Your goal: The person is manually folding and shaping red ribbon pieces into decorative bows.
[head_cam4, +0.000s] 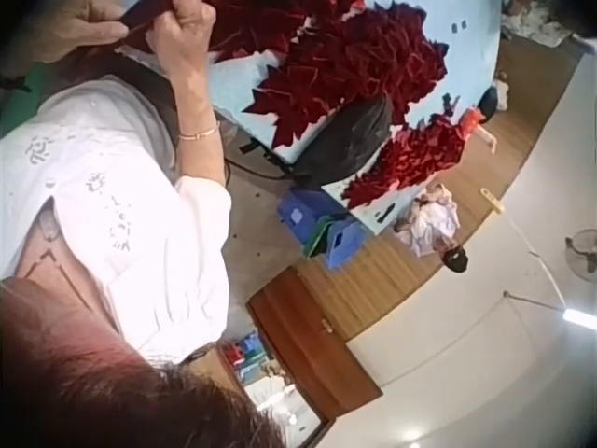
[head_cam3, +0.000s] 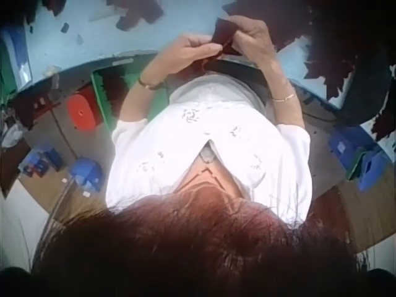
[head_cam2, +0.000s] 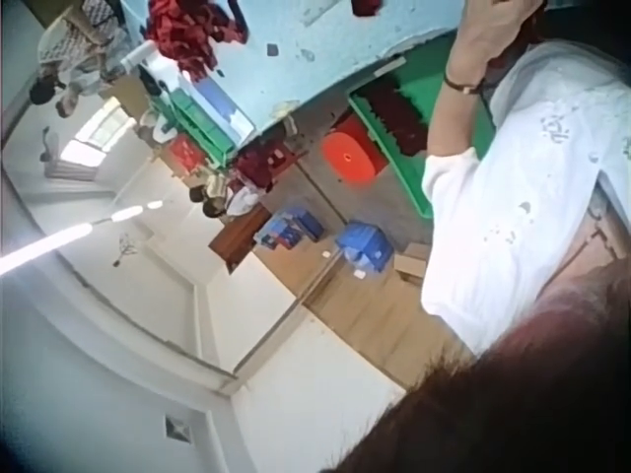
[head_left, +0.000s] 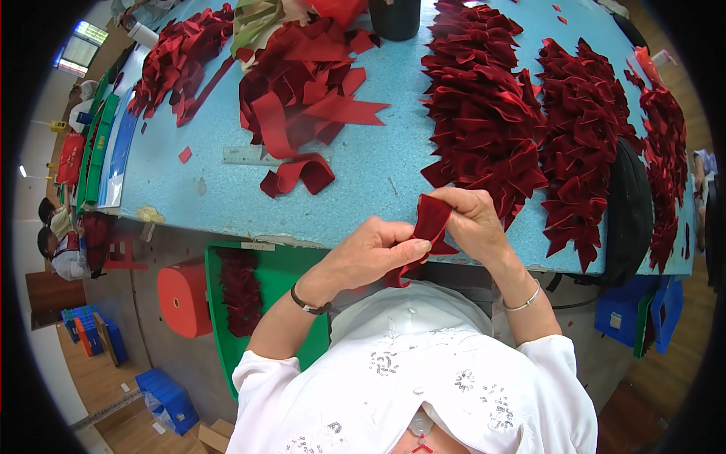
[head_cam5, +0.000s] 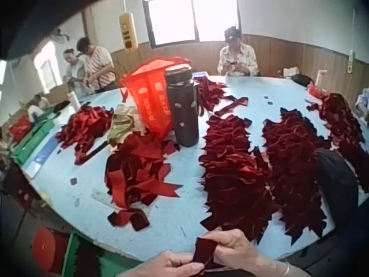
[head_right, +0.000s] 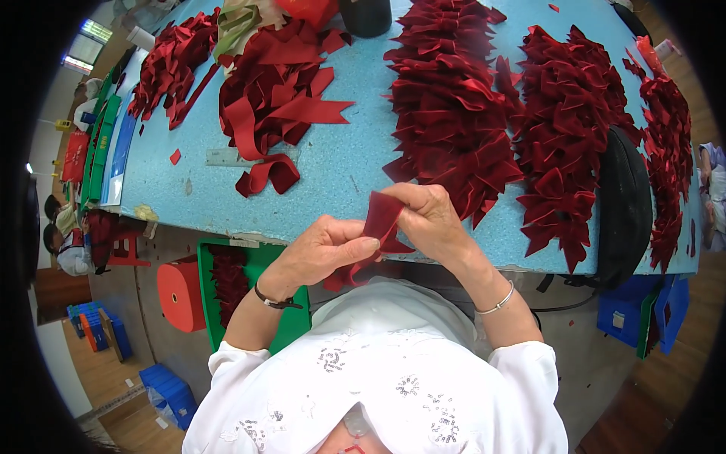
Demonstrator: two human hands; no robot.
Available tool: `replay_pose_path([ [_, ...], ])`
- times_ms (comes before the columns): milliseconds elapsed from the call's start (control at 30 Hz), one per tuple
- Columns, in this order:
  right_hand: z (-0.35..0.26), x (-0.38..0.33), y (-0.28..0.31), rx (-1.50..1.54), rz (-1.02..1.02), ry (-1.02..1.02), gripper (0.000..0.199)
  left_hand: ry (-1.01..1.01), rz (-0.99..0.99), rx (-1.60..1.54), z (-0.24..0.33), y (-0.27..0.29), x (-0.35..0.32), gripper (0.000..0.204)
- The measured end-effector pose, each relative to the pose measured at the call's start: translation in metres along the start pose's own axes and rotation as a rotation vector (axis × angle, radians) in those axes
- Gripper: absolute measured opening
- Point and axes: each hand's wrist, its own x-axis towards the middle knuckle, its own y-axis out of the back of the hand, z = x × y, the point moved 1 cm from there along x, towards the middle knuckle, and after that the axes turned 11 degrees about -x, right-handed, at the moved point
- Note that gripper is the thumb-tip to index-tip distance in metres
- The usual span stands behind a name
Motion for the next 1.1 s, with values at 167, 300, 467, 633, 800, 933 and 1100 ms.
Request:
replay_pose_path([
  [167,-0.021,-0.002,0.013,0.368,-0.080,-0.058,0.015,-0.085,0.087,-0.258,0.001,-0.006,-0.007,0.027],
  [300,-0.021,-0.012,0.024,0.414,-0.039,-0.044,0.021,-0.103,0.118,-0.265,0.007,-0.008,-0.010,0.027],
  [467,-0.023,-0.022,0.013,0.214,-0.113,-0.036,0.019,-0.118,0.119,-0.287,0.001,-0.011,-0.010,0.023],
  [633,-0.016,-0.024,0.005,0.316,-0.022,-0.058,0.014,-0.116,0.265,-0.430,-0.012,-0.010,-0.008,0.018],
  [800,-0.010,-0.027,-0.014,0.585,0.104,-0.025,0.012,-0.231,0.360,-0.608,-0.015,-0.023,-0.006,0.017],
  [933,-0.009,-0.027,-0.015,0.680,0.100,-0.031,0.012,-0.269,0.377,-0.633,-0.011,-0.027,-0.006,0.017],
  [1100,-0.017,-0.022,-0.004,0.603,-0.050,-0.228,0.013,-0.207,0.313,-0.578,-0.005,-0.026,-0.010,0.016],
])
